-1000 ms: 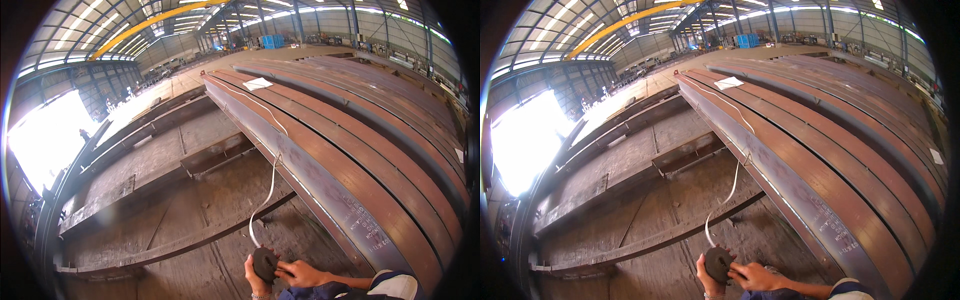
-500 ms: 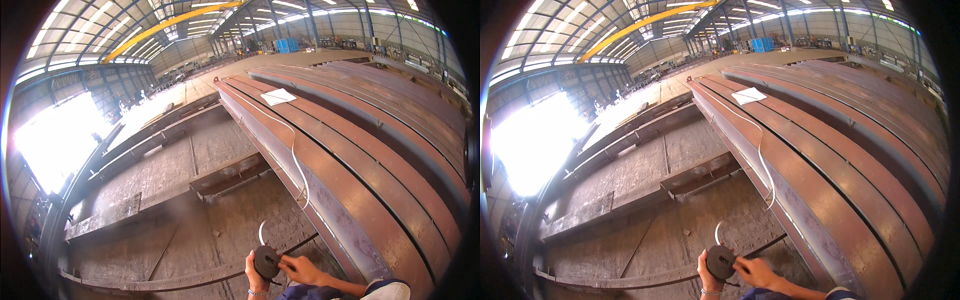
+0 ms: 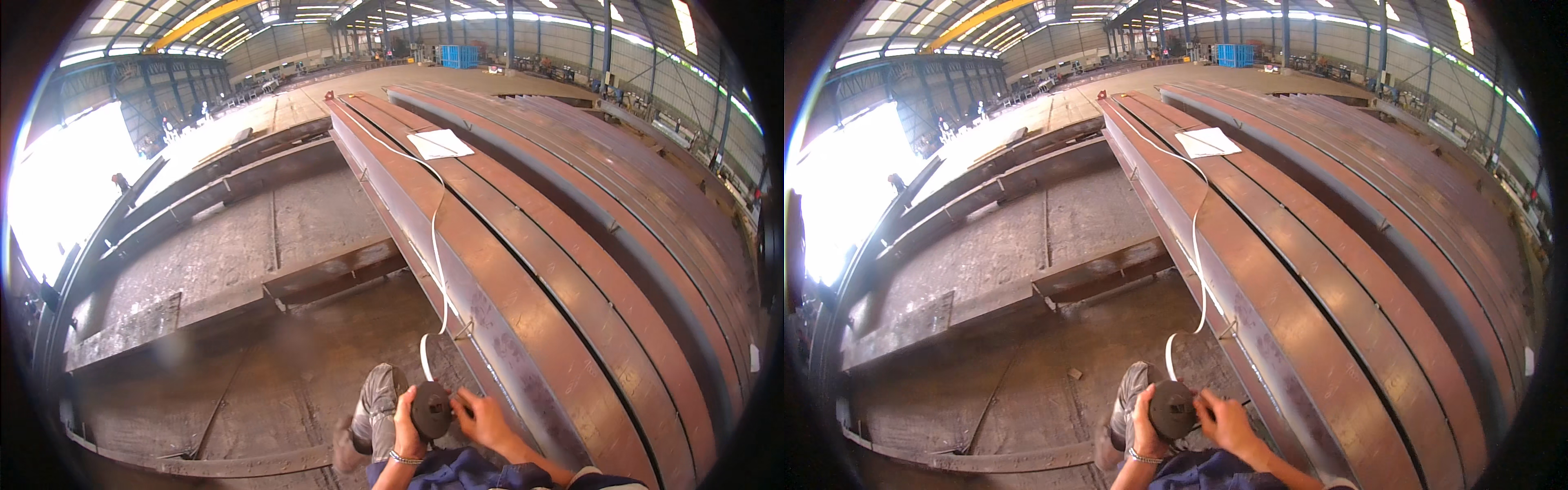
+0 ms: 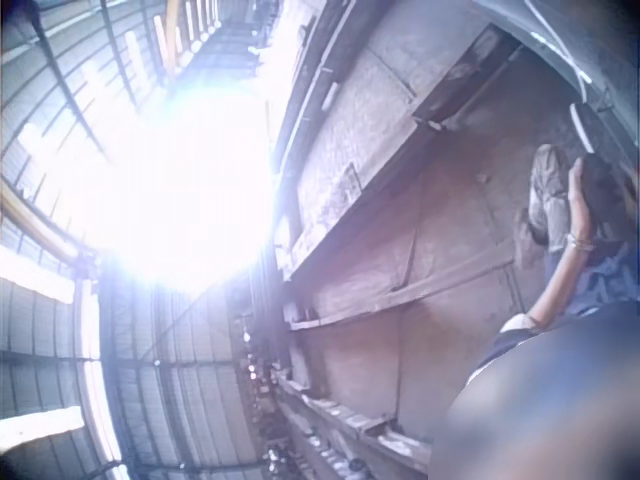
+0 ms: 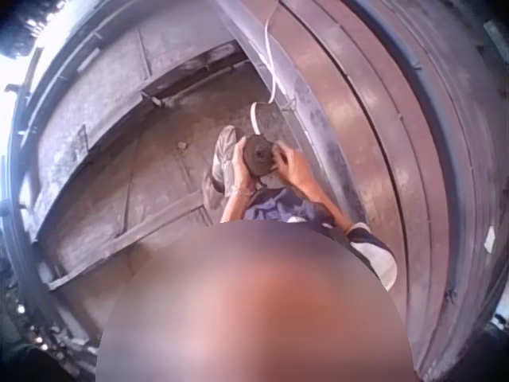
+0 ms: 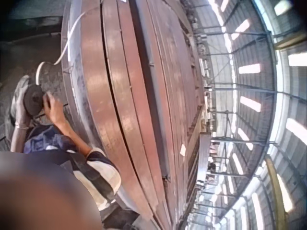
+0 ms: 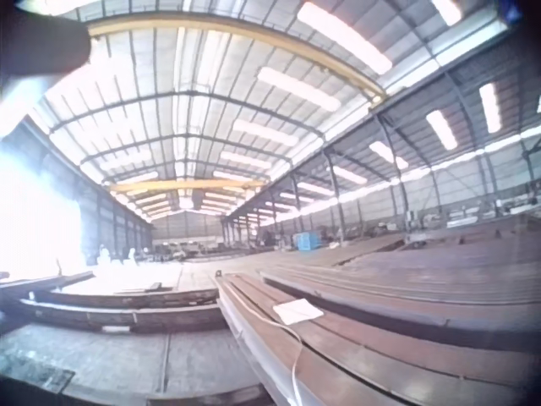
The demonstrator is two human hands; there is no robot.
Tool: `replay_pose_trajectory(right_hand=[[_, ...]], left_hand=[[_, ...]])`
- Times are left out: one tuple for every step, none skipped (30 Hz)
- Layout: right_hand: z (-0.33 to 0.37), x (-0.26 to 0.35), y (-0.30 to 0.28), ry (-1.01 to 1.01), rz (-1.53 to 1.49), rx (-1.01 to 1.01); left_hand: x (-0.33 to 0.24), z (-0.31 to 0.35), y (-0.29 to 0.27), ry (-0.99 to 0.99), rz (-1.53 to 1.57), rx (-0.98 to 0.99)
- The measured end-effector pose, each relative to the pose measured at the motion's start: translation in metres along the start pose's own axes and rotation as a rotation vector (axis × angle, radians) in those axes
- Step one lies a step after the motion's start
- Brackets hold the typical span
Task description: The person measures and marks long metal beams with a tape measure and chalk, then uses a square ruler to draw perpendicular lines. The person moves between beams, repositions tools, and continues marking multiple sections.
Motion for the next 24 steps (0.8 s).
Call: replay_pose_trajectory(right_hand=[[-0.002,0.003,0.005,-0.012,-0.052,0.015],[-0.007,0.007,0.009,-0.023,-0.107,0.030],[-0.011,0.010,0.014,-0.004,-0.146,0.048],[-0.018,0.012,0.019,0.017,-0.187,0.076],[-0.032,0.012,0.021,0.037,-0.182,0.069],[-0.050,0.011,0.018,0.028,-0.144,0.003],[-0.070,0.009,0.017,0.029,-0.111,-0.057],[-0.093,0.005,0.015,0.028,-0.079,-0.118],[-0.113,0.000,0.014,0.039,-0.040,-0.199],[-0.138,-0.009,0.016,0.087,-0.023,-0.250],[-0.165,-0.018,0.018,0.129,-0.001,-0.304],[-0.190,-0.024,0.021,0.169,0.021,-0.362],[-0.214,-0.035,0.034,0.298,-0.099,-0.332],[-0.238,-0.023,0.043,0.218,-0.027,-0.343],[-0.258,-0.007,0.057,0.166,0.030,-0.340],[-0.293,0.005,0.066,0.159,0.075,-0.335],[-0.312,0.020,0.083,0.155,0.074,-0.253],[-0.329,0.044,0.097,0.087,0.183,-0.222],[-0.348,0.064,0.113,0.059,0.095,-0.220],[-0.361,0.084,0.129,0.039,0.004,-0.211],[-0.378,0.091,0.136,0.051,-0.045,-0.112],[-0.396,0.099,0.137,0.024,-0.042,-0.130],[-0.417,0.107,0.139,-0.012,-0.043,-0.154],[-0.436,0.115,0.142,-0.057,-0.045,-0.184]], left_hand=[[-0.008,-0.018,0.000,0.035,-0.051,-0.010],[-0.008,-0.035,-0.002,-0.002,-0.066,-0.026],[-0.007,-0.051,-0.003,-0.025,-0.071,-0.012],[-0.006,-0.066,-0.005,-0.053,-0.082,-0.003],[-0.003,-0.080,-0.008,-0.080,-0.112,-0.012],[-0.001,-0.094,-0.010,-0.097,-0.070,-0.013],[-0.001,-0.107,-0.013,-0.098,-0.106,-0.021],[-0.003,-0.125,-0.019,-0.131,-0.171,-0.078],[-0.010,-0.140,-0.019,-0.134,-0.170,-0.046],[-0.017,-0.156,-0.018,-0.196,-0.162,-0.003],[-0.031,-0.176,-0.018,-0.227,-0.148,0.012],[-0.048,-0.197,-0.017,-0.256,-0.136,0.031],[-0.070,-0.219,-0.015,-0.285,-0.147,0.063],[-0.097,-0.242,-0.013,-0.310,-0.162,0.098],[-0.125,-0.261,-0.011,-0.335,-0.161,0.147],[-0.163,-0.291,-0.006,-0.287,-0.169,0.154],[-0.192,-0.308,-0.006,-0.253,-0.153,0.164],[-0.218,-0.324,-0.007,-0.230,-0.132,0.164],[-0.242,-0.344,-0.012,-0.209,-0.182,0.128],[-0.259,-0.359,-0.012,-0.184,-0.180,0.148],[-0.270,-0.369,-0.016,-0.168,-0.181,0.149],[-0.278,-0.378,-0.020,-0.158,-0.197,0.132],[-0.283,-0.387,-0.029,-0.165,-0.189,0.027],[-0.290,-0.390,-0.030,-0.193,-0.112,0.037]])
Point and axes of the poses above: each hand's wrist, its own z-axis away from the middle knuckle, its own y-axis out of the palm, x = y × z, the point moved 8 cm from there along -z, towards the middle knuckle, and after that the axes turned 8 degrees about z, right-handed, at the moved point
